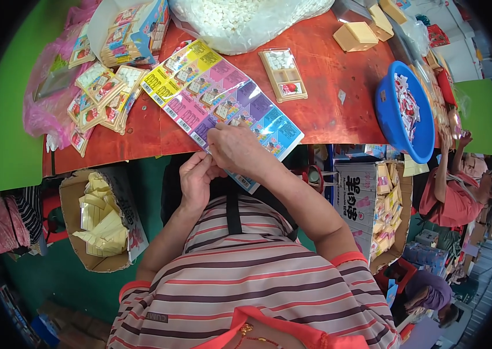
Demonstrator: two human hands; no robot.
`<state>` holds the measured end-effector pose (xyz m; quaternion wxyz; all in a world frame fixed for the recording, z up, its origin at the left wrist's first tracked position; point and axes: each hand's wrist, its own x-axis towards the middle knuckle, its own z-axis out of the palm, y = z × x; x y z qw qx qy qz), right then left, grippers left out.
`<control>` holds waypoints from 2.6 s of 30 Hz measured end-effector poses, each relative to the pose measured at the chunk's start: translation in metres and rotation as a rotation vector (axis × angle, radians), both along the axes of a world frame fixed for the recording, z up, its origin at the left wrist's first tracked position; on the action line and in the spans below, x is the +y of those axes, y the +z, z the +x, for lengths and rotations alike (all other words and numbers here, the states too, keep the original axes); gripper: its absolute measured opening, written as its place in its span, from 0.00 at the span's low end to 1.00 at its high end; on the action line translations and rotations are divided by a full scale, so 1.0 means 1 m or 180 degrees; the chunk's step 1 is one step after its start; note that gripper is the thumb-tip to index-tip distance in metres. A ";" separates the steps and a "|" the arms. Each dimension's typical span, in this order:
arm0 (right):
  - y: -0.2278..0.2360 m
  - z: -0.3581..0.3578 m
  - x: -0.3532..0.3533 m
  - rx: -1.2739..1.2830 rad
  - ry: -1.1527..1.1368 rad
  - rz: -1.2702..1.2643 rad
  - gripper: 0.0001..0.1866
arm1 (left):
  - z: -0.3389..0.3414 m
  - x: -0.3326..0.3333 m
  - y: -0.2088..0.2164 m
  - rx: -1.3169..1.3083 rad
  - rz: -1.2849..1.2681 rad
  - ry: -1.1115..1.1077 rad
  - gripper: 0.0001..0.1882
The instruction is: Packing individual small snack packets into cardboard display boxes.
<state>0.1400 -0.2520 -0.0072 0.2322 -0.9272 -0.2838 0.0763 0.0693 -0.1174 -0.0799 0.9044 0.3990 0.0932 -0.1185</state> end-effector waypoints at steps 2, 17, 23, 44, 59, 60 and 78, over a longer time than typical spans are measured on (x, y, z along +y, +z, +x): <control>-0.003 0.001 -0.002 -0.0060 0.0045 0.0076 0.04 | 0.001 0.000 0.001 0.0023 -0.0016 0.0009 0.11; 0.006 -0.018 -0.021 -0.0069 0.0398 0.0268 0.04 | 0.001 -0.002 0.010 0.0588 -0.0457 0.0152 0.16; 0.006 -0.029 -0.031 0.0034 0.0393 0.0508 0.05 | 0.001 0.001 0.014 0.0528 -0.0354 -0.0016 0.17; -0.015 -0.059 -0.042 -0.0591 -0.0440 0.1018 0.08 | -0.001 0.012 0.018 0.0758 -0.0308 -0.0793 0.12; -0.013 -0.098 -0.049 -0.0759 -0.0907 0.1015 0.14 | -0.007 -0.005 0.025 0.0730 -0.0239 -0.1239 0.12; -0.012 -0.098 -0.049 -0.0792 -0.0939 0.1076 0.14 | -0.008 -0.008 0.027 0.0699 -0.0287 -0.1185 0.12; -0.003 -0.102 -0.045 -0.0608 -0.1341 0.1330 0.11 | -0.023 -0.024 0.032 -0.0001 0.0144 -0.0541 0.11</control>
